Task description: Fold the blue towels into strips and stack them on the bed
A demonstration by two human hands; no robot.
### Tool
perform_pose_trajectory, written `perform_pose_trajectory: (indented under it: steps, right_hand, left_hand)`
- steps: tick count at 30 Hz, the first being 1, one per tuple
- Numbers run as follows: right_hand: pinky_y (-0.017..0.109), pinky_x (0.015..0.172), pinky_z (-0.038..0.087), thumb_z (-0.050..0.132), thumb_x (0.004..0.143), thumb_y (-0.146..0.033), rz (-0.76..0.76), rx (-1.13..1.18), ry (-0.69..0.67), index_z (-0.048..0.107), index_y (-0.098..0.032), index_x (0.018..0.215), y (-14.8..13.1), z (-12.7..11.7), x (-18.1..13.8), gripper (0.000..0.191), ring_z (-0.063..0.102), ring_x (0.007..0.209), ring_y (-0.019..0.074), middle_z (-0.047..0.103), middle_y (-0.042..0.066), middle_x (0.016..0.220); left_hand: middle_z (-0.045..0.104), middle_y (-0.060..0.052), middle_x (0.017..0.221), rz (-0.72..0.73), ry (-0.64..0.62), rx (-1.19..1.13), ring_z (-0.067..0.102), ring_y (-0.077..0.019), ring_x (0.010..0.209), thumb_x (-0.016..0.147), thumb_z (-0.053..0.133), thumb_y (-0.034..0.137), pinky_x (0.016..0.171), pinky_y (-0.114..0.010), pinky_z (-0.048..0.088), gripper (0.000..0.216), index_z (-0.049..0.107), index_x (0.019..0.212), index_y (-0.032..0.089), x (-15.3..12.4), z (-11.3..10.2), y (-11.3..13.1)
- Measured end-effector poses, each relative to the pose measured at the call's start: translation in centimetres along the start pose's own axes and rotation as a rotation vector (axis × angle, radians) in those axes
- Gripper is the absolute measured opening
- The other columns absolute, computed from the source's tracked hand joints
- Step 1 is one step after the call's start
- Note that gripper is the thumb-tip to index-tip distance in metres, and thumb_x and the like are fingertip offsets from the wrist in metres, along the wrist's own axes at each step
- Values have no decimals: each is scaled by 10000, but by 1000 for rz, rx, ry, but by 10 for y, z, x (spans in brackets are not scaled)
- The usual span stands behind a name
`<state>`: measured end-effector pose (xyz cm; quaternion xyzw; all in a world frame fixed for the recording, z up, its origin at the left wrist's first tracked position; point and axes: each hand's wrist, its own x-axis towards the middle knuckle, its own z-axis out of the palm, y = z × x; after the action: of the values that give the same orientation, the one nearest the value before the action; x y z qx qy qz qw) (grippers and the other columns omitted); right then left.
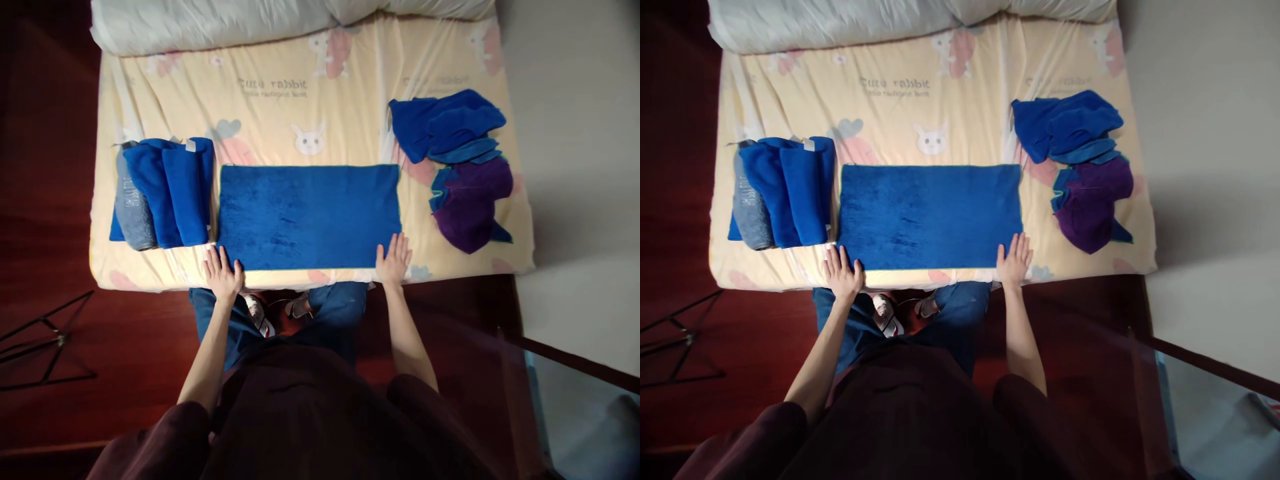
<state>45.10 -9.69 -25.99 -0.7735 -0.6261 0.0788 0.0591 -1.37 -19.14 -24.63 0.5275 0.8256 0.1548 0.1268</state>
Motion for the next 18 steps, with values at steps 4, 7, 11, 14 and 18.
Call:
perform_pose_trajectory:
  steps: [4, 7, 11, 14, 18]
  right_hand:
    - [537, 1277, 130, 126, 1027, -474, 55, -27, 39, 179, -85, 1628, 27, 3, 2, 718, 144, 1580, 257, 201, 131, 1687]
    - [536, 1274, 122, 109, 1029, -458, 60, -43, 56, 153, -92, 1633, 29, 9, 2, 708, 133, 1581, 250, 197, 135, 1689]
    - [557, 1260, 124, 117, 1037, -436, 70, -42, 54, 149, -87, 1630, 30, 16, 4, 689, 128, 1579, 239, 218, 163, 1680]
    - [560, 1255, 124, 142, 1040, -420, 93, -27, 75, 205, -66, 1615, 30, 18, 5, 679, 135, 1575, 246, 245, 180, 1668]
    - [621, 1233, 120, 240, 1023, -422, 125, 23, 207, 316, -45, 1575, 14, 13, -13, 673, 125, 1569, 321, 246, 199, 1662]
  left_hand:
    - [126, -190, 1686, -25, 41, 28, 38, -303, 1579, 977, 346, 458, 1270, -559, 44, 751, 238, 1607, 63, -3, 4, -3]
    - [143, -172, 1687, -22, 63, 43, 73, -310, 1576, 973, 367, 442, 1266, -566, 57, 737, 246, 1611, 93, -3, 9, -5]
    - [162, -178, 1683, 12, 102, 42, 94, -323, 1573, 975, 386, 440, 1265, -556, 71, 732, 276, 1601, 78, -2, 14, -12]
    - [181, -179, 1679, 34, 132, 46, 104, -320, 1572, 981, 386, 439, 1269, -535, 77, 722, 298, 1592, 65, -4, 16, -16]
    - [196, -180, 1674, 52, 149, 53, 120, -314, 1570, 988, 383, 429, 1268, -523, 92, 705, 313, 1586, 62, -6, 13, -17]
